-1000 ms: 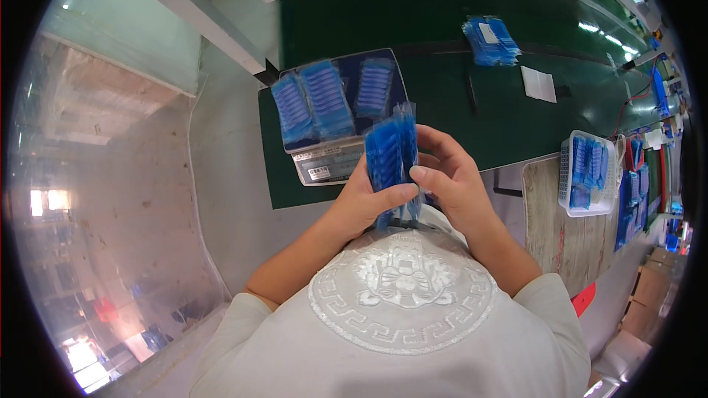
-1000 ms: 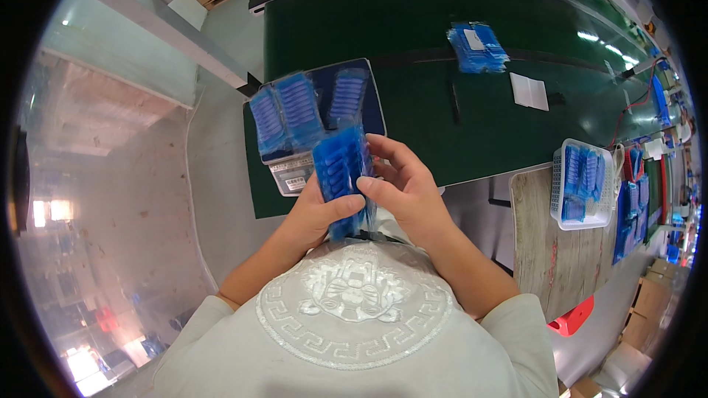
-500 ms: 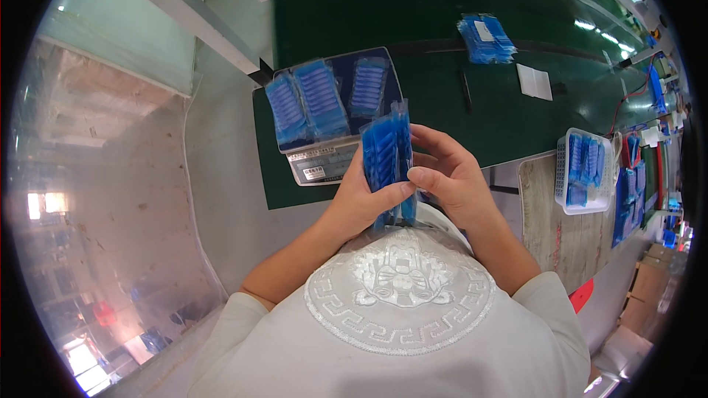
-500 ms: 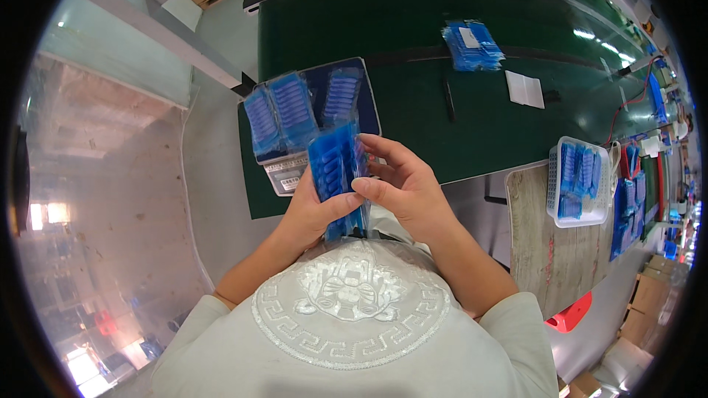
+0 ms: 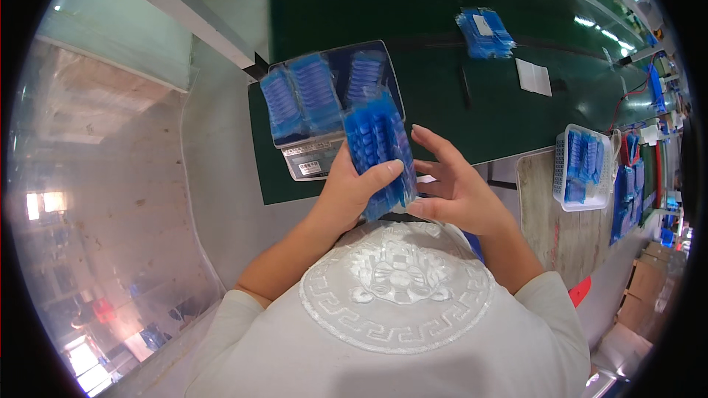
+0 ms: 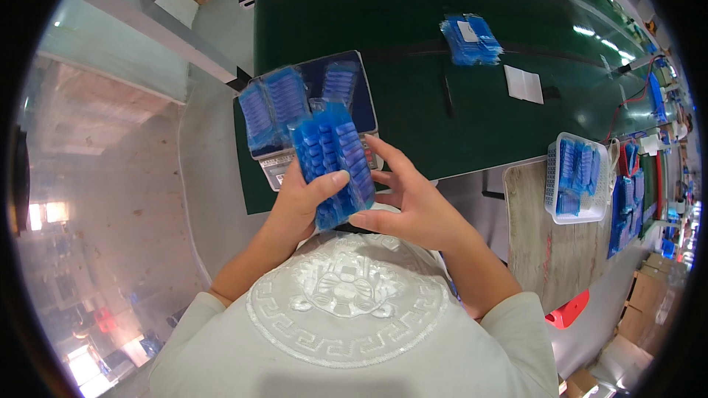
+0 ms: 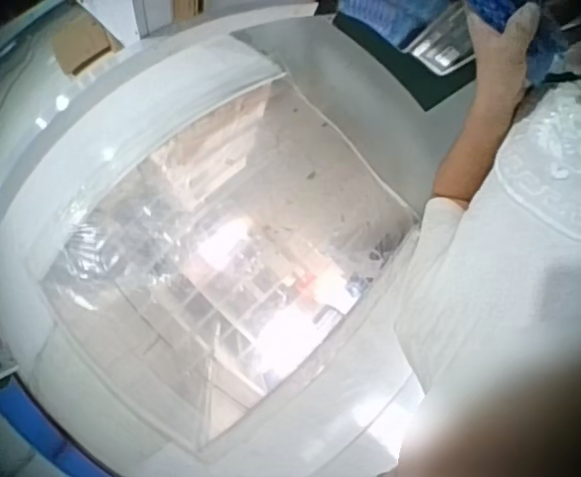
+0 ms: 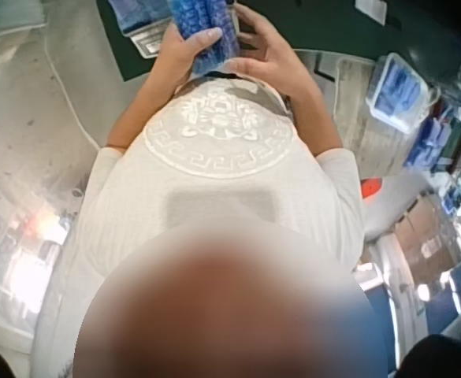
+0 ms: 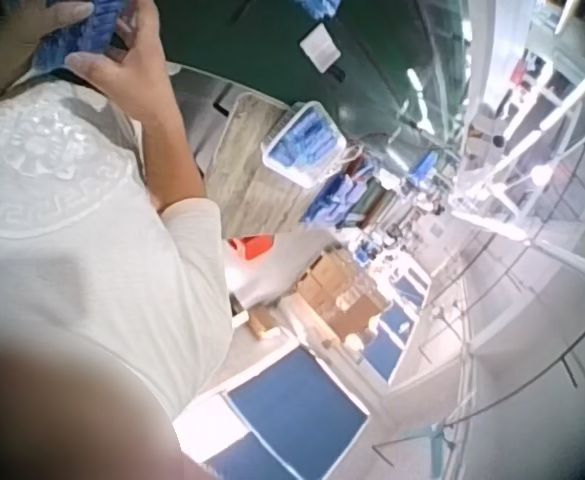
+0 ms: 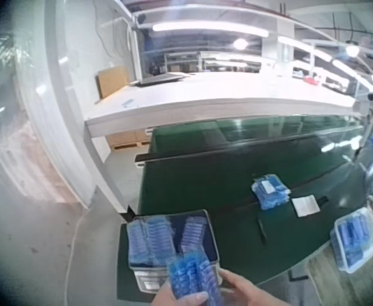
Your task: The person weighs packaged blue items using a weight scale, then organizes them into a white plastic tray by hand on an assembly line.
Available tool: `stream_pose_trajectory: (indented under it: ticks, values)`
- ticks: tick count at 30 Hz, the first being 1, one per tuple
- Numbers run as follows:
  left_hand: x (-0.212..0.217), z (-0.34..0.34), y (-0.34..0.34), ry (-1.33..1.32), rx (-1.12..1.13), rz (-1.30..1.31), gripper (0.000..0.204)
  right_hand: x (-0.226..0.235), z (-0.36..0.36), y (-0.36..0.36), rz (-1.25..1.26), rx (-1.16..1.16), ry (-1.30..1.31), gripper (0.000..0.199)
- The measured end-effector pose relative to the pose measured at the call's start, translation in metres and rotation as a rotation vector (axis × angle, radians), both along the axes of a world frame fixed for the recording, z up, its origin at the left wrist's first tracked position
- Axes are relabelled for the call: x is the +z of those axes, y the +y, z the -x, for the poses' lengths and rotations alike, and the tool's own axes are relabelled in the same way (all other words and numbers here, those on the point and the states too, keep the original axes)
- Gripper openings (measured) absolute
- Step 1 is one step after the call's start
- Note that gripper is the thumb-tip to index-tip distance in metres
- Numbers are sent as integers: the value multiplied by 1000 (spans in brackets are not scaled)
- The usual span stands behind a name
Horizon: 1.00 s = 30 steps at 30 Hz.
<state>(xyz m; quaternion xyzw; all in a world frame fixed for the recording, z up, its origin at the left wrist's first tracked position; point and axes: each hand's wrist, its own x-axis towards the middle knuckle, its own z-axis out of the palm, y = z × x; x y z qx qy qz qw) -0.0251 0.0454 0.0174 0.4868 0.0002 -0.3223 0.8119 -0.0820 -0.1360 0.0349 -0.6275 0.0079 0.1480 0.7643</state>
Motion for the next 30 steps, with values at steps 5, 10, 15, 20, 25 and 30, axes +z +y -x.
stream_pose_trajectory:
  ticks: [5, 10, 15, 20, 25, 30]
  values:
    - [2, -4, -2, 20, -21, 47, 60, 7, -3, 2, -58, -18, 69, 81]
    - [9, -8, -1, 58, -65, 86, 60, 1, -3, -5, -114, -12, 9, 72]
    - [5, -10, -1, 46, -79, 99, 59, 1, -5, -7, -94, -52, 12, 65]
    - [4, -8, -1, -47, -93, 18, 62, 5, -9, -6, -46, -181, 106, 56]
    - [0, -6, 2, -61, -129, 8, 64, 1, -14, -5, -93, -204, 149, 46]
    - [0, -3, 2, -101, -112, -47, 64, -9, -16, -7, -150, -190, 221, 36]
